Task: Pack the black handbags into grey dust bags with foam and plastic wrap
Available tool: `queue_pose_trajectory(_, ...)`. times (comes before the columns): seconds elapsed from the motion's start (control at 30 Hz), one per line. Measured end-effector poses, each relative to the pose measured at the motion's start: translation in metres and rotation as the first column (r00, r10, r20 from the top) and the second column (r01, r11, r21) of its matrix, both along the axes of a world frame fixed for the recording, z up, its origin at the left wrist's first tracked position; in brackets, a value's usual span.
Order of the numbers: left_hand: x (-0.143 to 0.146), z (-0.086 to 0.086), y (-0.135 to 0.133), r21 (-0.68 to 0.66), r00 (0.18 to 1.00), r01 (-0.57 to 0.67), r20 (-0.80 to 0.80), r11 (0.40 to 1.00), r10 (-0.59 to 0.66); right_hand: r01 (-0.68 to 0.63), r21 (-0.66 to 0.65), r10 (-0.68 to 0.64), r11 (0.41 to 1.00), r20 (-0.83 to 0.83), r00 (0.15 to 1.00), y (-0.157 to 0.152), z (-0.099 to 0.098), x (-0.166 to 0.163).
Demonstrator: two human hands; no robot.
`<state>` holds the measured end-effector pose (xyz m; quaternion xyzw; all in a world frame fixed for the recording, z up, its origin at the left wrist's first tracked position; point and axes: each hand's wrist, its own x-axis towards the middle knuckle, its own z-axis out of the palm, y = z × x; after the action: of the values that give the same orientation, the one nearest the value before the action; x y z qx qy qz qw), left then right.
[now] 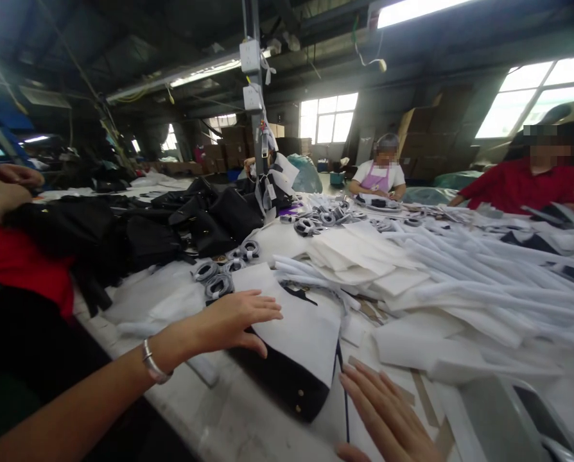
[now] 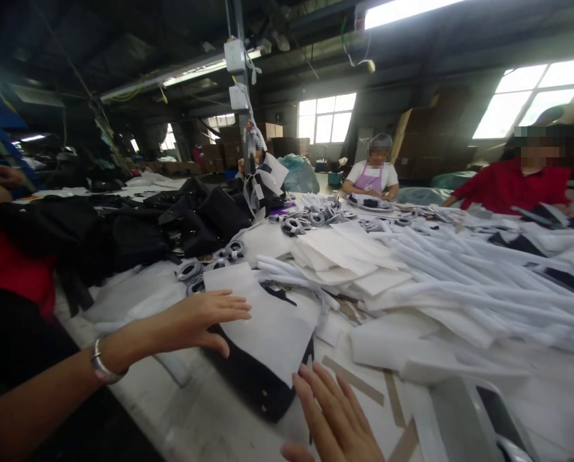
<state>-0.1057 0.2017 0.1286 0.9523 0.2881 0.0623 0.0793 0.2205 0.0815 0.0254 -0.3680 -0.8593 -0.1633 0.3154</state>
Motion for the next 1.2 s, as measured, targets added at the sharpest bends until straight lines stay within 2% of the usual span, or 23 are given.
queue_pose_trajectory(0.07,-0.020,-0.017,0.006,0.053,0.997,0.009,-0.070,0.999,-0.005,0.020,-0.017,-0.019,1.000,0.081,0.997,0.017,0.001,-0.037)
queue_pose_trajectory(0.13,-0.035,-0.036,0.013,0.080,0.994,0.016,-0.110,0.997,-0.007,0.092,-0.088,-0.081,0.992,0.119,0.990,0.030,-0.002,-0.068)
queue_pose_trajectory(0.23,-0.050,-0.064,0.023,0.082,0.993,0.040,-0.111,0.996,-0.031,0.187,-0.201,-0.155,0.962,0.166,0.974,0.042,-0.014,-0.096)
queue_pose_trajectory(0.37,-0.059,-0.095,0.024,0.080,0.998,0.046,-0.046,0.996,-0.042,0.252,-0.288,-0.208,0.924,0.173,0.963,0.048,-0.032,-0.105)
queue_pose_trajectory(0.5,-0.048,-0.111,-0.002,0.106,1.000,0.025,-0.012,0.994,-0.024,0.208,-0.254,-0.153,0.945,0.220,0.963,0.037,-0.035,-0.085)
queue_pose_trajectory(0.67,-0.010,-0.123,-0.065,0.133,0.999,0.035,0.021,0.990,-0.038,0.154,-0.145,-0.090,0.977,0.377,0.922,-0.015,-0.022,-0.038)
queue_pose_trajectory(0.8,0.009,-0.128,-0.096,0.126,0.997,0.039,0.060,0.991,-0.047,0.230,-0.140,-0.150,0.963,0.432,0.889,-0.050,0.003,-0.034)
queue_pose_trajectory(0.9,0.011,-0.128,-0.096,0.136,0.999,0.037,0.032,0.990,-0.042,0.282,-0.237,-0.170,0.930,0.402,0.900,-0.049,0.022,-0.053)
queue_pose_trajectory(1.0,0.012,-0.120,-0.090,0.175,0.998,0.055,0.027,0.983,-0.060,0.289,-0.358,-0.133,0.888,0.402,0.906,-0.034,0.029,-0.067)
queue_pose_trajectory(1.1,0.017,-0.109,-0.086,0.248,0.998,0.062,-0.005,0.967,-0.062,0.289,-0.438,-0.098,0.851,0.408,0.908,-0.022,0.020,-0.068)
queue_pose_trajectory(1.2,0.022,-0.106,-0.081,0.319,0.997,0.069,-0.063,0.945,-0.051,0.280,-0.440,-0.090,0.853,0.405,0.910,-0.019,0.003,-0.062)
